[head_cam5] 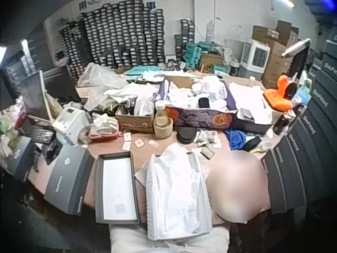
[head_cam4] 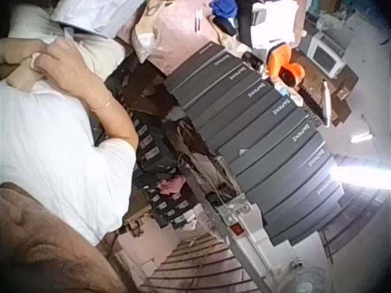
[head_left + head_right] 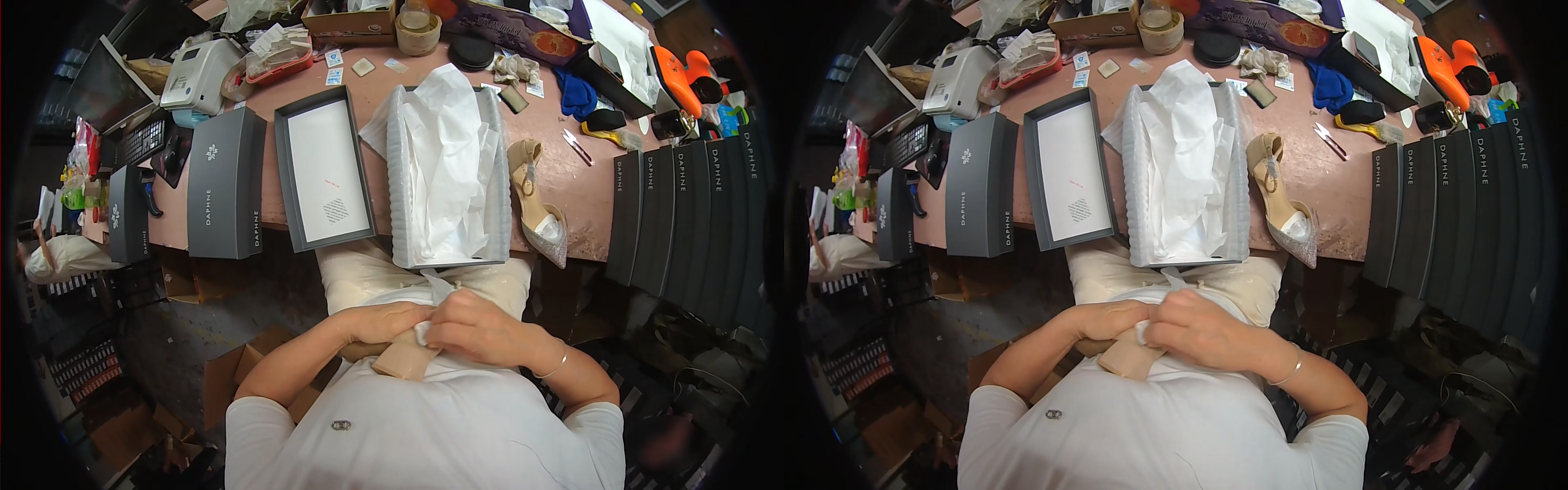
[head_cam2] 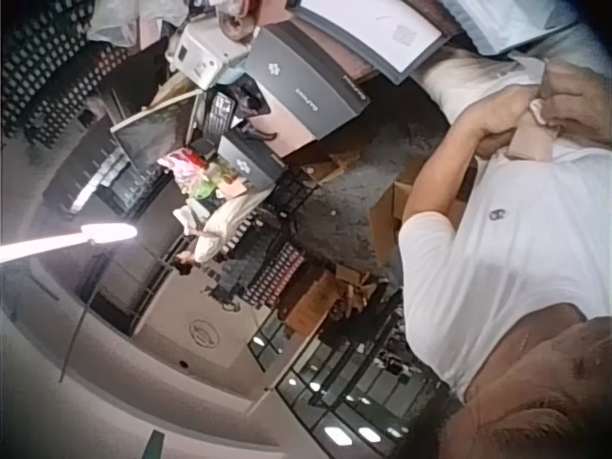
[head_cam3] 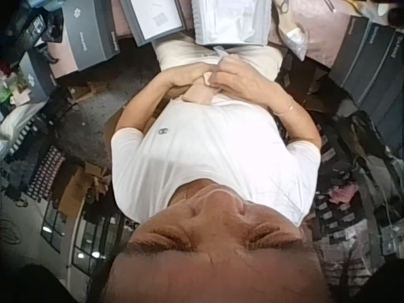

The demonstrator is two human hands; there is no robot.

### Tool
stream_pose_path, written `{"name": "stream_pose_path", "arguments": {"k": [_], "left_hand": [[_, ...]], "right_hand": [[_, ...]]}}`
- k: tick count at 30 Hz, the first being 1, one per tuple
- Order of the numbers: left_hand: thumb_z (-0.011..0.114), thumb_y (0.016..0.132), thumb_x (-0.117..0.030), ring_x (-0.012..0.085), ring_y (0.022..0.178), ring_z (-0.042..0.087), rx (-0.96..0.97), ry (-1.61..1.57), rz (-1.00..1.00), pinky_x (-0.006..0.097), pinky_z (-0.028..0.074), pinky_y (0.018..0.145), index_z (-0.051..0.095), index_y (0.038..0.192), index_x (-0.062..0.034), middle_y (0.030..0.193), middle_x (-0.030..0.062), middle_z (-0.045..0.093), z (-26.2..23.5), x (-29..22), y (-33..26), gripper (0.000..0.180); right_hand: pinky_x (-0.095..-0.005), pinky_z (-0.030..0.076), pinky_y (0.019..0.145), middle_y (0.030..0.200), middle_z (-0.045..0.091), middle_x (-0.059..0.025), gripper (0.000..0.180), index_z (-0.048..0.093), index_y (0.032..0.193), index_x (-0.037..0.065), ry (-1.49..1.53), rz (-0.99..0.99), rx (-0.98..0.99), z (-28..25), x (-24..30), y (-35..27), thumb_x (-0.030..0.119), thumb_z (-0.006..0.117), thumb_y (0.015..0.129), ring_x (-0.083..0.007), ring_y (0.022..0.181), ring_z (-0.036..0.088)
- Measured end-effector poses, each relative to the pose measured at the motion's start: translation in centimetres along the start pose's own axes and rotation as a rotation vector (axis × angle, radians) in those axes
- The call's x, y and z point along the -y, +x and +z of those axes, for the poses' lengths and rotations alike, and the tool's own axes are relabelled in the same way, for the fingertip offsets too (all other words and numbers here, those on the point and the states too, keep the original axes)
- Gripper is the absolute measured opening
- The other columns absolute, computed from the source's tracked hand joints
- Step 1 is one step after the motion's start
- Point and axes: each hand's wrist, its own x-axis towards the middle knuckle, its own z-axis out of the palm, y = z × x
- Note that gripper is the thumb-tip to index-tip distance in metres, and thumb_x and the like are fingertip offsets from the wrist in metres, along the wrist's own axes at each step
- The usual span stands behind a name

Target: Packing finished high-heeled shoes into boxes with protective paper and inserts.

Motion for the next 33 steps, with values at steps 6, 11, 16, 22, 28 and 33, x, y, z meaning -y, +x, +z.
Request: {"name": "stream_pose_path", "arguments": {"k": [6, 11, 16, 22, 28, 33], "left_hand": [[0.031, 0.101, -0.034, 0.0207, 0.116, 0.051, -0.091, 0.108, -0.106, 0.032, 0.037, 0.102, 0.053, 0.127, 0.0009, 0.126, 0.0141, 0.056, 0.1, 0.1, -0.1, 0.048], [0.028, 0.102, -0.035, 0.021, 0.116, 0.05, -0.037, 0.029, 0.013, 0.031, 0.035, 0.104, 0.052, 0.128, 0.0016, 0.127, 0.0144, 0.056, -0.1, 0.2, 0.0, 0.051], [0.026, 0.101, -0.034, 0.025, 0.122, 0.048, -0.109, 0.05, -0.116, 0.032, 0.033, 0.106, 0.05, 0.13, 0.0018, 0.131, 0.0174, 0.054, 0.3, 0.7, -0.2, 0.053], [0.027, 0.101, -0.038, 0.0269, 0.121, 0.05, 0.001, 0.194, 0.005, 0.033, 0.034, 0.106, 0.048, 0.133, 0.0023, 0.132, 0.0183, 0.053, -0.5, -0.3, -0.2, 0.055], [0.032, 0.102, -0.029, 0.0246, 0.123, 0.048, -0.049, -0.184, -0.15, 0.034, 0.034, 0.106, 0.052, 0.128, 0.0022, 0.132, 0.0153, 0.053, -0.1, -0.1, 0.1, 0.046], [0.027, 0.101, -0.032, 0.0254, 0.122, 0.049, -0.047, 0.158, -0.007, 0.034, 0.034, 0.106, 0.051, 0.13, 0.0016, 0.13, 0.0168, 0.054, -0.2, -0.1, -0.3, 0.05]], "right_hand": [[-0.033, 0.039, 0.076, 0.087, 0.051, -0.0059, 0.014, 0.058, 0.095, 0.006, -0.064, 0.048, 0.084, -0.2, 0.7, -1.1, 0.011, 0.056, 0.082, -0.0232, 0.085, 0.049], [-0.0337, 0.041, 0.077, 0.089, 0.053, -0.0057, 0.014, 0.059, 0.095, 0.007, -0.067, -0.028, 0.001, 0.8, 1.0, 0.3, 0.011, 0.056, 0.082, -0.0233, 0.086, 0.051], [-0.0341, 0.041, 0.077, 0.091, 0.053, -0.0061, 0.015, 0.059, 0.096, 0.007, -0.053, 0.024, 0.049, 0.3, 1.0, -0.9, 0.011, 0.056, 0.082, -0.0235, 0.088, 0.052], [-0.0343, 0.041, 0.076, 0.089, 0.053, -0.0063, 0.016, 0.059, 0.097, 0.006, -0.061, -0.034, 0.014, 0.6, 1.1, 0.8, 0.012, 0.056, 0.083, -0.0238, 0.085, 0.051], [-0.0339, 0.041, 0.075, 0.089, 0.053, -0.0073, 0.017, 0.059, 0.097, 0.005, -0.08, 0.041, 0.087, -0.6, 1.1, -1.1, 0.012, 0.056, 0.082, -0.0241, 0.085, 0.051], [-0.0343, 0.041, 0.075, 0.089, 0.054, -0.0068, 0.017, 0.06, 0.096, 0.005, -0.044, 0.021, 0.085, 0.2, 0.9, 1.5, 0.012, 0.057, 0.081, -0.0239, 0.086, 0.052]]}}
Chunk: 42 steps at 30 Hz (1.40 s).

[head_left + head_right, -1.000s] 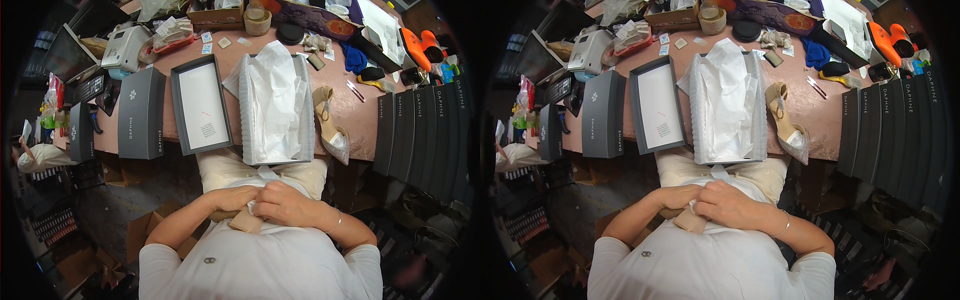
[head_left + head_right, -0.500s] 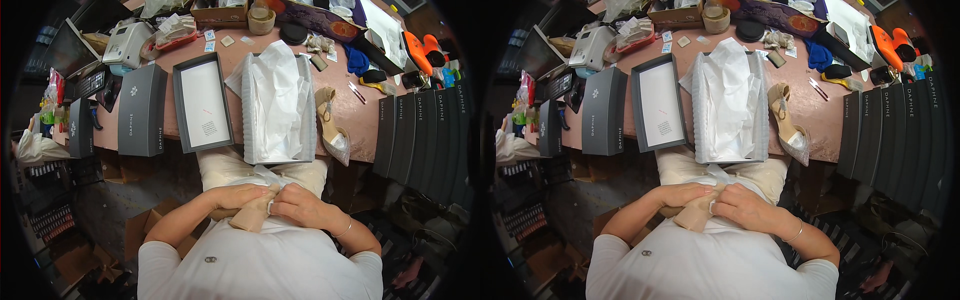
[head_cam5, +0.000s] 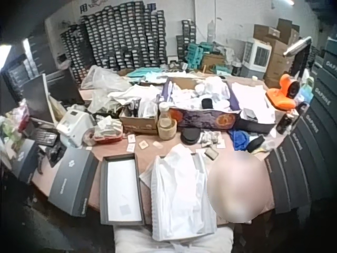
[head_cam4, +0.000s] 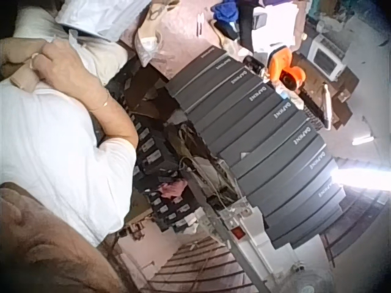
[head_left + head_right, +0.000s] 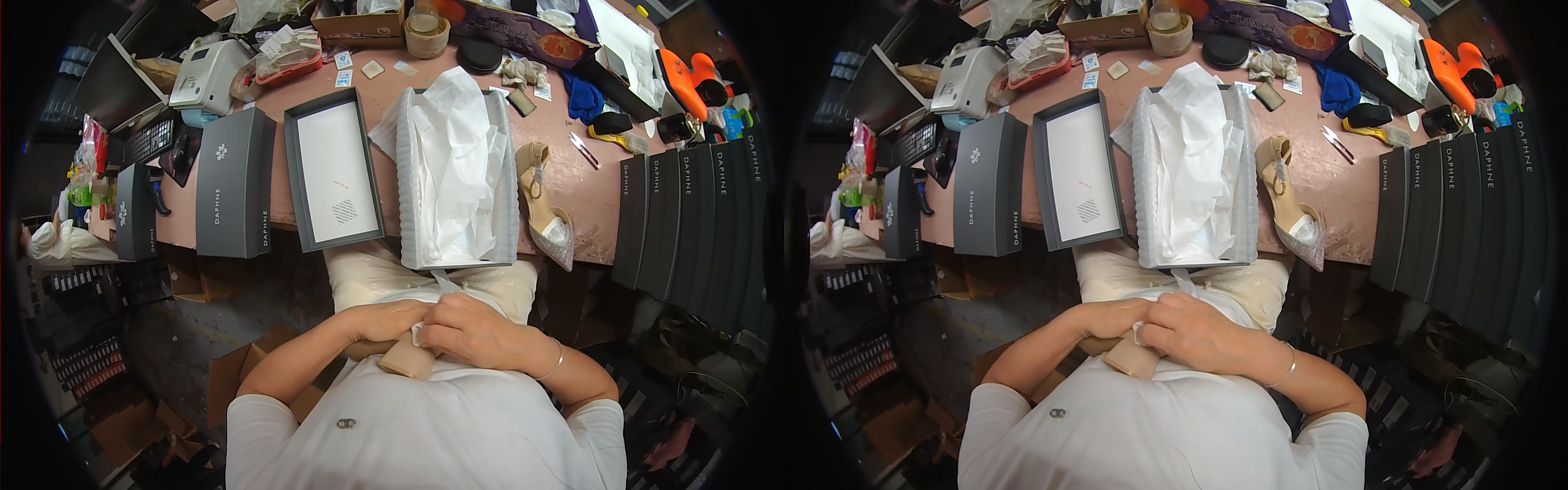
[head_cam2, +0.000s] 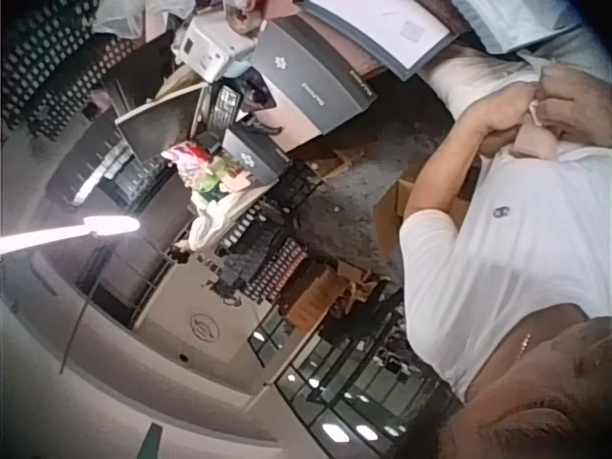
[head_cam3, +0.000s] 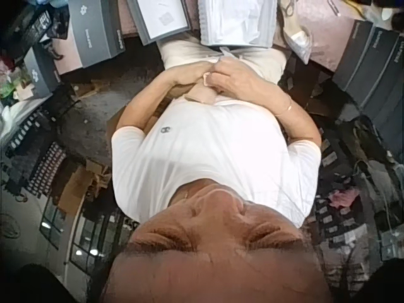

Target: Packing finished high-heeled shoes into boxes with protective paper and inserts.

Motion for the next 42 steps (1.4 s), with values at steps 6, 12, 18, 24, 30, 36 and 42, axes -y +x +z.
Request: {"name": "stream_pose_path", "arguments": {"k": [6, 12, 18, 24, 30, 36, 42], "left_hand": [[0.026, 0.101, -0.033, 0.0263, 0.121, 0.049, -0.014, -0.146, -0.018, 0.034, 0.034, 0.106, 0.053, 0.128, 0.0014, 0.13, 0.0177, 0.055, 0.3, 0.7, 0.6, 0.051], [0.026, 0.101, -0.035, 0.0257, 0.117, 0.051, -0.004, -0.047, -0.043, 0.033, 0.035, 0.104, 0.053, 0.126, 0.001, 0.125, 0.0164, 0.057, 0.1, 1.0, 0.3, 0.052], [0.028, 0.101, -0.036, 0.0249, 0.113, 0.053, -0.017, -0.061, 0.026, 0.034, 0.037, 0.101, 0.055, 0.122, 0.0012, 0.122, 0.0159, 0.058, 0.0, 0.5, 0.4, 0.05], [0.028, 0.102, -0.034, 0.0175, 0.107, 0.052, 0.023, -0.247, -0.083, 0.029, 0.038, 0.099, 0.054, 0.125, 0.0, 0.117, 0.01, 0.059, -0.1, 0.6, 0.2, 0.048], [0.027, 0.102, -0.033, 0.0166, 0.11, 0.051, -0.014, -0.199, -0.017, 0.029, 0.037, 0.099, 0.051, 0.128, 0.0004, 0.123, 0.0101, 0.057, 0.0, 0.7, 0.2, 0.049], [0.027, 0.102, -0.034, 0.0174, 0.114, 0.05, -0.009, -0.2, -0.068, 0.029, 0.036, 0.102, 0.05, 0.13, 0.0007, 0.126, 0.0111, 0.056, 0.2, 0.8, 0.1, 0.05], [0.026, 0.102, -0.037, 0.0214, 0.111, 0.051, -0.091, -0.122, 0.089, 0.03, 0.036, 0.1, 0.053, 0.124, 0.0025, 0.122, 0.0141, 0.058, 0.9, 1.5, 0.6, 0.052]], "right_hand": [[-0.0342, 0.042, 0.075, 0.087, 0.053, -0.0072, 0.013, 0.059, 0.092, 0.005, -0.024, 0.03, -0.024, -1.2, 0.1, -1.7, 0.012, 0.056, 0.081, -0.0251, 0.085, 0.051], [-0.0342, 0.041, 0.074, 0.086, 0.052, -0.0069, 0.012, 0.059, 0.091, 0.005, 0.01, 0.024, 0.038, -0.9, -0.7, -1.0, 0.011, 0.058, 0.081, -0.0244, 0.083, 0.051], [-0.0338, 0.041, 0.074, 0.085, 0.052, -0.0073, 0.012, 0.059, 0.091, 0.006, 0.038, -0.054, -0.06, -0.9, 0.1, 0.6, 0.01, 0.059, 0.08, -0.0242, 0.082, 0.051], [-0.0356, 0.043, 0.074, 0.084, 0.053, -0.0063, 0.014, 0.061, 0.091, 0.006, -0.075, 0.099, 0.09, -1.5, -1.0, -2.7, 0.006, 0.065, 0.077, -0.0251, 0.082, 0.052], [-0.0379, 0.045, 0.074, 0.089, 0.057, -0.0084, 0.017, 0.063, 0.096, 0.005, 0.144, 0.178, -0.131, -1.0, -0.1, -1.6, 0.007, 0.069, 0.08, -0.0278, 0.082, 0.055], [-0.0379, 0.046, 0.075, 0.082, 0.057, -0.0103, 0.012, 0.062, 0.093, 0.003, 0.161, 0.25, -0.135, -0.4, -0.9, -1.8, 0.009, 0.067, 0.083, -0.0299, 0.079, 0.056], [-0.0382, 0.046, 0.074, 0.081, 0.057, -0.0111, 0.01, 0.061, 0.088, 0.003, 0.219, 0.112, -0.168, 0.3, 1.1, -0.9, 0.006, 0.067, 0.081, -0.0304, 0.079, 0.057]]}}
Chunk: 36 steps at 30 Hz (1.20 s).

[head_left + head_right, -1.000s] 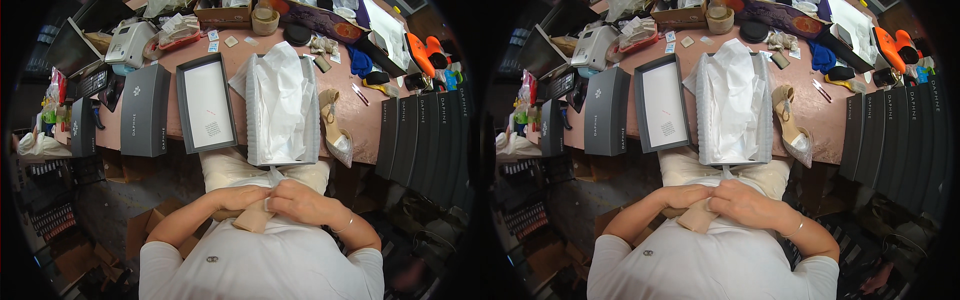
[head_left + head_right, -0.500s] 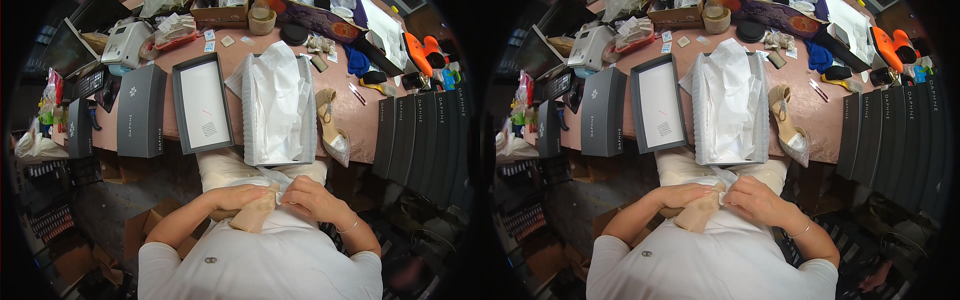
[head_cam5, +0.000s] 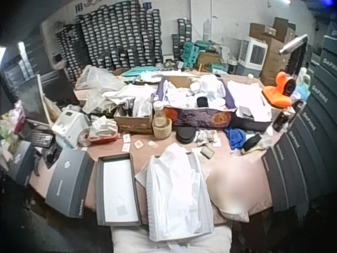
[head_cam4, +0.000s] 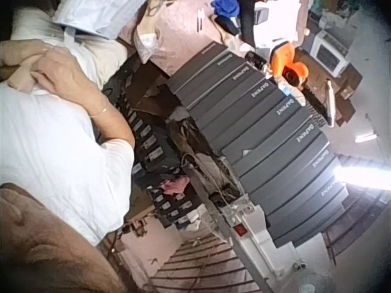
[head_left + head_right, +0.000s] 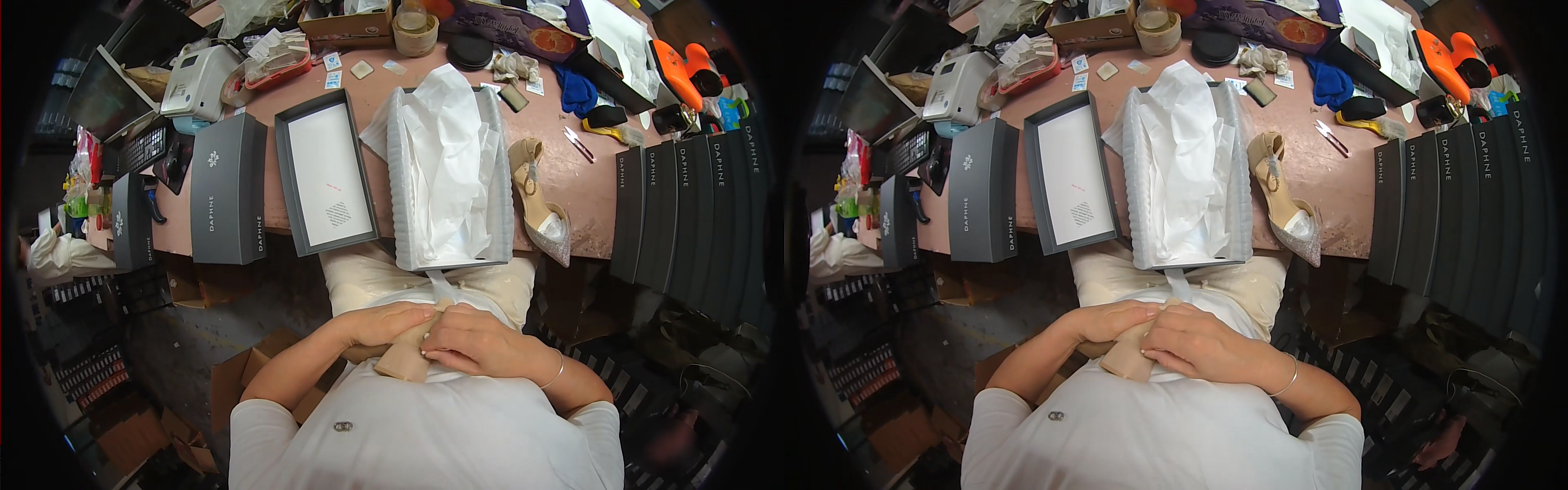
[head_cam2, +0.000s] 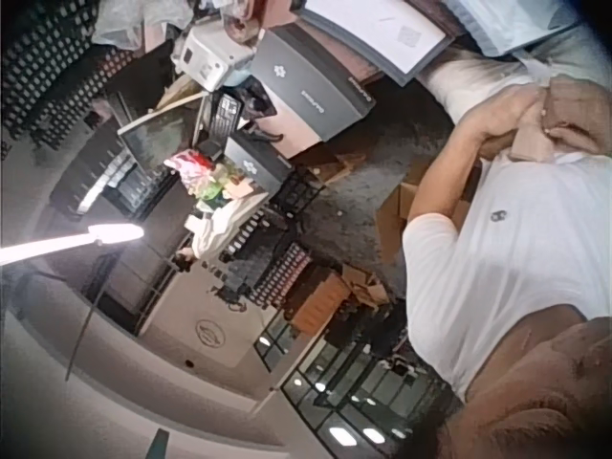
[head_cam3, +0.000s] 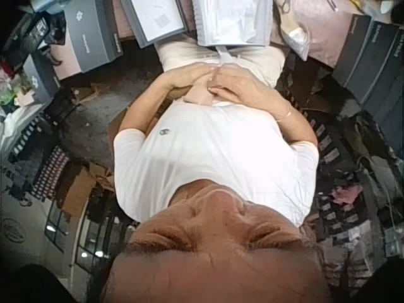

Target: Packing finished high-heeled shoes into boxes with protective paper and inserts.

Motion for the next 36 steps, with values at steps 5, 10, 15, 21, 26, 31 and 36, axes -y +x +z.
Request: {"name": "stream_pose_path", "arguments": {"k": [5, 10, 15, 21, 26, 31, 36], "left_hand": [[0.026, 0.103, -0.034, 0.0211, 0.111, 0.051, 0.041, -0.028, -0.096, 0.03, 0.036, 0.101, 0.051, 0.124, 0.003, 0.122, 0.0141, 0.057, -0.4, 0.2, -0.3, 0.05], [0.027, 0.103, -0.029, 0.0185, 0.121, 0.048, 0.078, -0.074, -0.101, 0.029, 0.033, 0.107, 0.047, 0.133, 0.0039, 0.132, 0.0131, 0.053, -1.0, -0.1, -0.4, 0.049], [0.028, 0.103, -0.031, 0.0182, 0.11, 0.051, -0.078, -0.094, -0.016, 0.031, 0.037, 0.1, 0.05, 0.125, 0.0031, 0.119, 0.0139, 0.057, 0.3, -0.4, -0.9, 0.047], [0.026, 0.103, -0.026, 0.0162, 0.119, 0.048, -0.099, -0.254, -0.085, 0.03, 0.035, 0.105, 0.043, 0.135, 0.004, 0.13, 0.0117, 0.052, 0.6, -1.0, -1.7, 0.047], [0.025, 0.104, -0.027, 0.0164, 0.118, 0.048, -0.178, -0.11, -0.117, 0.03, 0.036, 0.103, 0.045, 0.132, 0.0045, 0.127, 0.0123, 0.054, 0.6, -1.5, -1.6, 0.047], [0.025, 0.104, -0.026, 0.018, 0.119, 0.048, -0.182, -0.092, -0.034, 0.03, 0.035, 0.104, 0.046, 0.131, 0.0052, 0.127, 0.0134, 0.054, 0.6, -1.5, -1.7, 0.046], [0.024, 0.104, -0.027, 0.0187, 0.121, 0.047, -0.21, -0.13, -0.025, 0.029, 0.034, 0.106, 0.045, 0.134, 0.0045, 0.129, 0.0134, 0.053, 1.1, -0.9, -1.6, 0.048]], "right_hand": [[-0.0362, 0.046, 0.067, 0.078, 0.058, -0.0084, 0.011, 0.062, 0.086, 0.005, -0.128, 0.102, -0.087, -0.5, -1.5, -0.4, 0.004, 0.07, 0.078, -0.0266, 0.074, 0.057], [-0.0372, 0.046, 0.066, 0.077, 0.057, -0.0091, 0.011, 0.062, 0.086, 0.005, -0.046, 0.048, -0.093, 0.2, -1.1, 0.0, 0.004, 0.069, 0.078, -0.0283, 0.071, 0.057], [-0.0377, 0.046, 0.066, 0.077, 0.058, -0.0105, 0.011, 0.062, 0.087, 0.004, -0.083, 0.043, -0.118, 0.2, -0.7, 0.0, 0.004, 0.068, 0.079, -0.0291, 0.073, 0.057], [-0.0379, 0.046, 0.067, 0.078, 0.057, -0.0103, 0.011, 0.062, 0.087, 0.004, -0.158, 0.079, -0.103, -0.4, -1.4, 0.5, 0.006, 0.069, 0.08, -0.0298, 0.073, 0.056], [-0.0383, 0.045, 0.067, 0.08, 0.057, -0.0098, 0.012, 0.062, 0.087, 0.005, -0.261, 0.059, -0.104, -0.3, -2.0, 1.3, 0.007, 0.07, 0.079, -0.0299, 0.073, 0.055], [-0.038, 0.044, 0.067, 0.08, 0.056, -0.0097, 0.011, 0.062, 0.088, 0.005, -0.097, -0.037, -0.037, 0.7, -0.2, 1.2, 0.006, 0.069, 0.079, -0.0286, 0.077, 0.055], [-0.0376, 0.043, 0.069, 0.082, 0.056, -0.0097, 0.013, 0.062, 0.088, 0.005, -0.244, 0.027, -0.028, -0.1, -1.0, 1.5, 0.006, 0.07, 0.077, -0.0288, 0.076, 0.054]]}}
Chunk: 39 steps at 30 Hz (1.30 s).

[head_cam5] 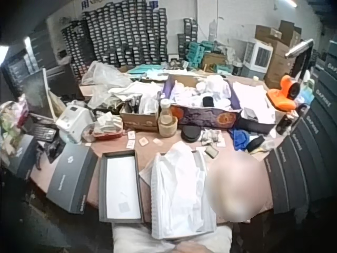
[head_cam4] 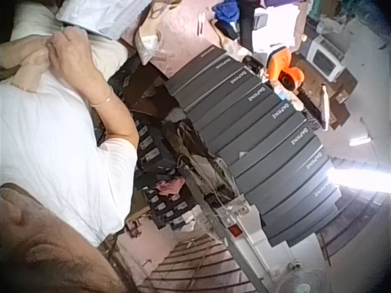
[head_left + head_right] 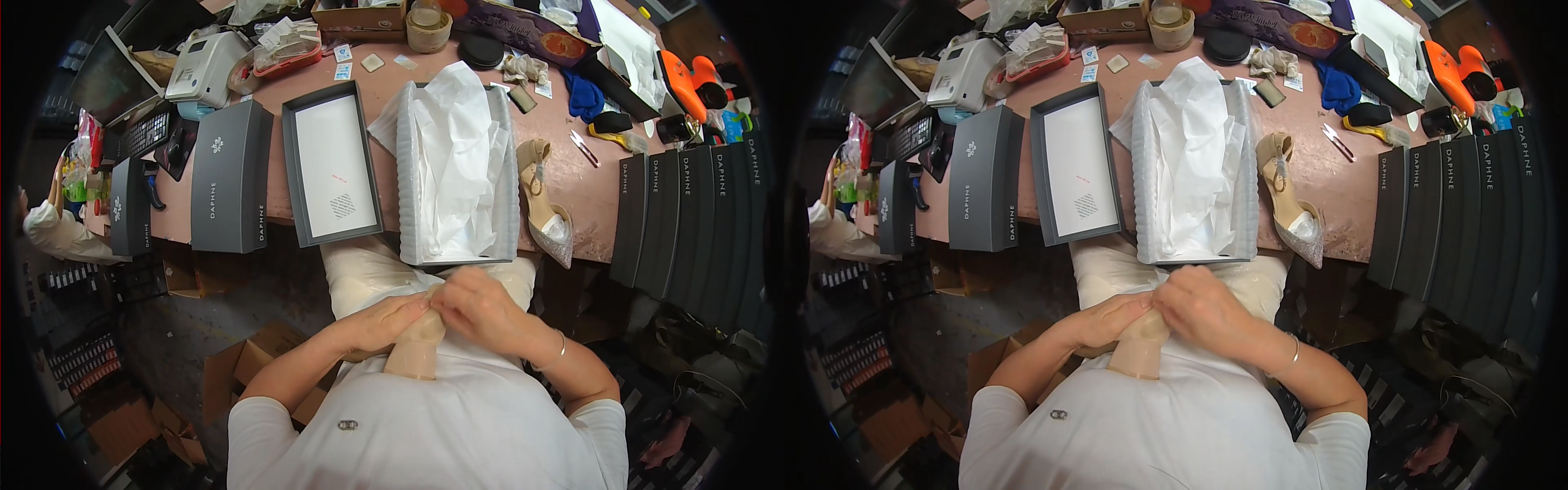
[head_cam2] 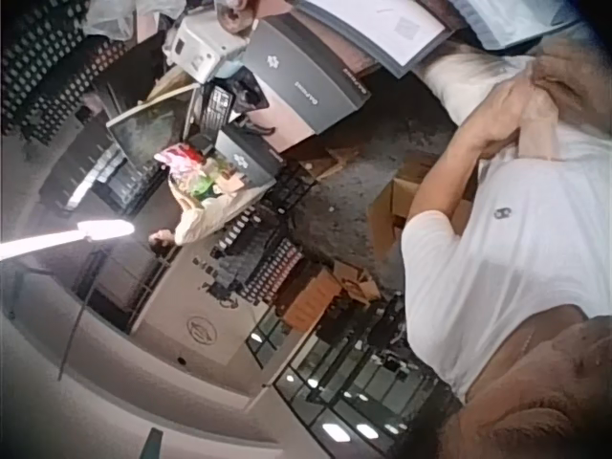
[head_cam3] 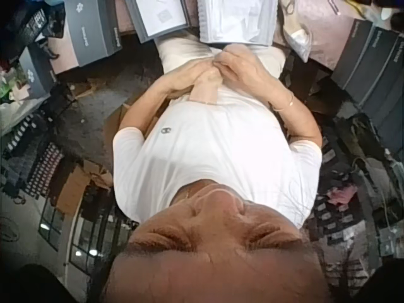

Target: Packing finished high-heeled shoes into boxes with protective paper and inserts.

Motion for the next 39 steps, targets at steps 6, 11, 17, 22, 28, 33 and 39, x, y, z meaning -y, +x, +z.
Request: {"name": "stream_pose_path", "arguments": {"k": [6, 11, 17, 22, 28, 33, 39], "left_hand": [[0.024, 0.104, -0.03, 0.0158, 0.121, 0.046, 0.011, -0.001, -0.078, 0.029, 0.034, 0.105, 0.041, 0.137, 0.0031, 0.132, 0.0115, 0.051, -0.1, -1.0, -0.4, 0.05], [0.024, 0.104, -0.03, 0.0166, 0.12, 0.047, 0.03, -0.021, -0.077, 0.03, 0.035, 0.105, 0.041, 0.138, 0.0022, 0.13, 0.0118, 0.051, -0.3, -0.6, -0.4, 0.05], [0.024, 0.104, -0.029, 0.0178, 0.118, 0.048, 0.063, 0.008, -0.029, 0.029, 0.035, 0.104, 0.045, 0.134, 0.0024, 0.127, 0.0119, 0.053, -0.5, -0.3, 0.0, 0.048], [0.024, 0.104, -0.037, 0.0262, 0.116, 0.052, 0.03, 0.098, 0.032, 0.032, 0.036, 0.103, 0.05, 0.125, 0.0041, 0.122, 0.0178, 0.057, -0.3, 0.1, 0.2, 0.053], [0.025, 0.103, -0.035, 0.0264, 0.112, 0.053, 0.035, 0.12, -0.002, 0.033, 0.037, 0.101, 0.051, 0.122, 0.004, 0.118, 0.0176, 0.058, 0.0, -0.4, 0.0, 0.05], [0.024, 0.103, -0.028, 0.0193, 0.12, 0.049, 0.085, 0.077, -0.054, 0.03, 0.035, 0.105, 0.045, 0.134, 0.0023, 0.13, 0.0141, 0.053, -0.3, -0.6, 0.1, 0.048], [0.022, 0.103, -0.029, 0.0194, 0.117, 0.051, 0.06, 0.093, -0.04, 0.03, 0.036, 0.104, 0.046, 0.132, 0.004, 0.126, 0.0142, 0.055, -0.2, -0.1, 0.4, 0.049]], "right_hand": [[-0.0374, 0.044, 0.069, 0.079, 0.056, -0.0094, 0.013, 0.062, 0.086, 0.006, -0.295, 0.014, 0.001, 0.4, -0.9, 0.5, 0.006, 0.071, 0.077, -0.0271, 0.075, 0.055], [-0.0363, 0.047, 0.067, 0.079, 0.057, -0.0099, 0.01, 0.063, 0.091, 0.002, 0.175, 0.228, -0.04, -1.5, -0.4, -0.3, 0.007, 0.067, 0.083, -0.0275, 0.077, 0.057], [-0.0368, 0.047, 0.069, 0.08, 0.057, -0.0113, 0.012, 0.062, 0.09, 0.002, 0.285, 0.199, 0.0, -0.7, 1.2, -0.6, 0.01, 0.068, 0.082, -0.0292, 0.079, 0.057], [-0.0375, 0.047, 0.071, 0.083, 0.057, -0.0128, 0.013, 0.061, 0.09, 0.003, 0.165, 0.081, 0.076, 0.0, 1.4, 0.4, 0.008, 0.067, 0.08, -0.0308, 0.08, 0.057], [-0.0331, 0.049, 0.068, 0.079, 0.061, -0.0098, 0.011, 0.063, 0.087, 0.002, 0.116, 0.3, 0.078, -0.9, 0.1, -0.3, 0.006, 0.069, 0.077, -0.0258, 0.075, 0.06], [-0.0384, 0.048, 0.067, 0.076, 0.059, -0.014, 0.012, 0.063, 0.084, 0.001, 0.155, 0.083, 0.037, 0.0, 1.9, 0.1, 0.006, 0.067, 0.074, -0.0326, 0.073, 0.059], [-0.0366, 0.049, 0.071, 0.078, 0.061, -0.0103, 0.013, 0.065, 0.085, 0.005, 0.044, 0.315, 0.126, -0.7, -0.2, 0.7, 0.007, 0.07, 0.073, -0.0289, 0.076, 0.06]]}}
